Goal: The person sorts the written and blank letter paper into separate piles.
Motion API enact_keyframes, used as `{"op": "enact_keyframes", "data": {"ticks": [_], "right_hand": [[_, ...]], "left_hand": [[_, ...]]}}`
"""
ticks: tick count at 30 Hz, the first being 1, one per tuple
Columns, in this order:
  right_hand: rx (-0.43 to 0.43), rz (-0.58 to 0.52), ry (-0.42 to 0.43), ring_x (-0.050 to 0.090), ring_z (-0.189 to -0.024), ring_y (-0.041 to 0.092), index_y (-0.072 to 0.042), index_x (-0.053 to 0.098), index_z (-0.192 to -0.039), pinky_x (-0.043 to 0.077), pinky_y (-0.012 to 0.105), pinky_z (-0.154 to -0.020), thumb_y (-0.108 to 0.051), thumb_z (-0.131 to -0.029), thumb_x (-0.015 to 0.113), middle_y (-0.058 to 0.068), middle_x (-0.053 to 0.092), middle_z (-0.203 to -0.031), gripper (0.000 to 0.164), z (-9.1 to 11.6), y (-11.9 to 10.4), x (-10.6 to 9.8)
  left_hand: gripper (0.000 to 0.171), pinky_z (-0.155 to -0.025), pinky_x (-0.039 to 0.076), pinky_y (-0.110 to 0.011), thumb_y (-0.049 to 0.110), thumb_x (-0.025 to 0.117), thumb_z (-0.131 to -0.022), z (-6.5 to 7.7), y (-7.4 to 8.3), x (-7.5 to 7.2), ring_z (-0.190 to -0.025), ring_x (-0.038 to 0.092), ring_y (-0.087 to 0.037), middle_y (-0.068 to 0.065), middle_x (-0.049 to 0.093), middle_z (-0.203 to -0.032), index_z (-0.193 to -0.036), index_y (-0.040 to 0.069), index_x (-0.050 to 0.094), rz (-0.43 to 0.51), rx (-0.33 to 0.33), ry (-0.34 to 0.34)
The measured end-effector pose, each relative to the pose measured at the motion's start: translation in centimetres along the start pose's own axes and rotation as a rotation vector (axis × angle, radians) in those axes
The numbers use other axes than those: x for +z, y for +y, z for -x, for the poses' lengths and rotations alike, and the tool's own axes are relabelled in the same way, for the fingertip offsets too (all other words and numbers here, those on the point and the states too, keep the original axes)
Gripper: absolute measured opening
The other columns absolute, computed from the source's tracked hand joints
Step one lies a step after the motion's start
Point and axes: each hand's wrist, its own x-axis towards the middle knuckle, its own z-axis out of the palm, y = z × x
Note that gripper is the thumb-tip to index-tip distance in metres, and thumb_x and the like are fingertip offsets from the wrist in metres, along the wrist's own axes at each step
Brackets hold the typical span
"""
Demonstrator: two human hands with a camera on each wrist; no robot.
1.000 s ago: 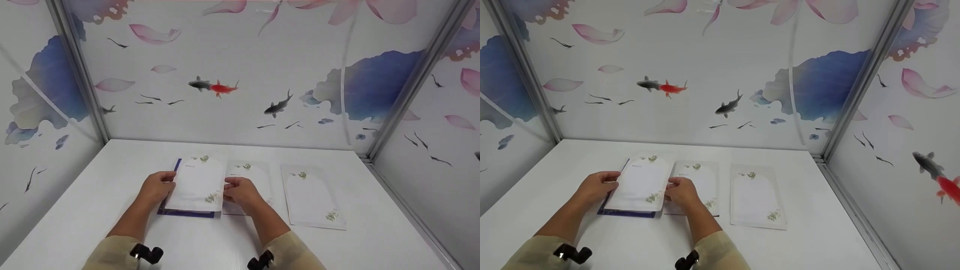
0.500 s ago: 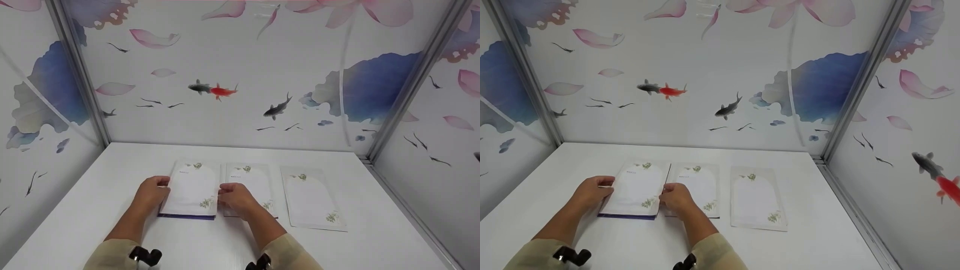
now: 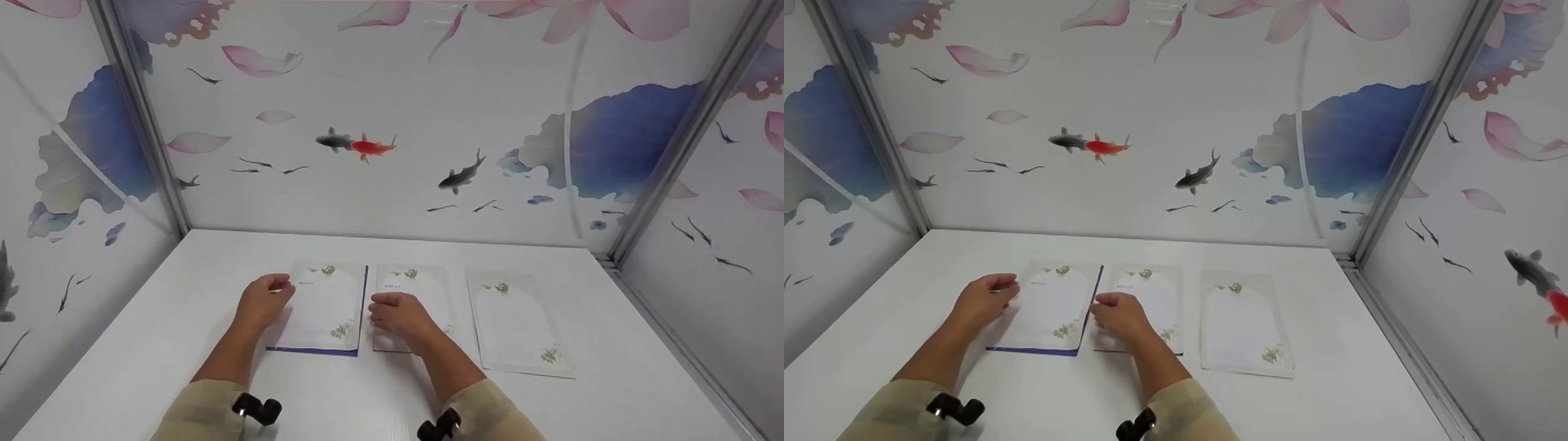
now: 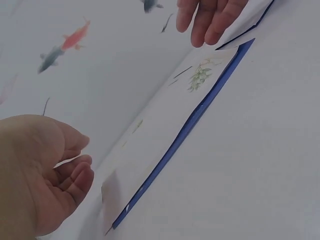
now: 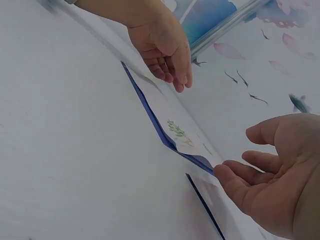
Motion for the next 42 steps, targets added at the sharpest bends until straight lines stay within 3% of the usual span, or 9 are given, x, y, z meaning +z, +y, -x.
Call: {"op": "enact_keyframes", "data": {"ticks": [7,17,26,32,37,42], "right_hand": [[-0.064,0.003,0.039,0.072,-0.127,0.029,-0.005,0.064,-0.146,0.061,0.041,-0.106,-0.030,-0.103,0.072,0.012,0.072,-0.140,0.050,-0.1,0.8,-3.3],[-0.012,0.042,0.151,0.072,-0.126,0.028,-0.010,0.064,-0.146,0.058,0.045,-0.111,-0.035,-0.103,0.073,0.010,0.072,-0.140,0.051,0.3,1.8,-8.8],[-0.017,0.054,0.188,0.067,-0.135,0.030,-0.008,0.061,-0.149,0.055,0.044,-0.115,-0.035,-0.104,0.072,0.014,0.067,-0.147,0.054,0.9,2.7,-13.8],[0.002,0.076,0.209,0.067,-0.135,0.030,-0.008,0.060,-0.149,0.054,0.045,-0.117,-0.036,-0.104,0.072,0.014,0.066,-0.148,0.054,1.1,2.7,-14.6],[-0.029,0.118,0.185,0.064,-0.138,0.031,-0.009,0.060,-0.150,0.052,0.048,-0.119,-0.038,-0.101,0.075,0.013,0.065,-0.149,0.059,1.2,3.0,-14.4],[-0.065,0.298,0.132,0.050,-0.153,0.039,-0.014,0.058,-0.154,0.044,0.059,-0.123,-0.040,-0.098,0.078,0.016,0.055,-0.161,0.065,1.4,3.3,-14.0]], "left_hand": [[0.050,-0.105,0.059,-0.041,0.036,0.065,-0.106,0.0,2.6,4.2,-0.123,0.068,-0.027,-0.009,0.065,-0.144,-0.151,0.013,0.060,0.127,0.060,-0.056],[0.045,-0.107,0.060,-0.040,0.035,0.068,-0.105,1.1,6.0,9.4,-0.121,0.069,-0.022,-0.004,0.070,-0.136,-0.146,0.016,0.065,0.167,0.119,-0.125],[0.047,-0.111,0.057,-0.042,0.037,0.069,-0.104,2.3,8.4,12.4,-0.129,0.066,-0.022,-0.001,0.070,-0.136,-0.146,0.016,0.064,0.192,0.153,-0.203],[0.043,-0.111,0.057,-0.040,0.038,0.070,-0.104,3.0,9.5,13.4,-0.130,0.065,-0.021,0.000,0.070,-0.136,-0.143,0.020,0.067,0.201,0.170,-0.229],[0.052,-0.117,0.053,-0.047,0.038,0.072,-0.102,3.0,8.7,13.2,-0.142,0.059,-0.027,-0.003,0.065,-0.148,-0.149,0.018,0.061,0.119,0.201,-0.261],[0.075,-0.130,0.035,-0.058,0.044,0.079,-0.096,3.2,7.5,13.1,-0.160,0.039,-0.034,-0.006,0.043,-0.171,-0.161,0.025,0.048,-0.123,0.243,-0.382]]}}
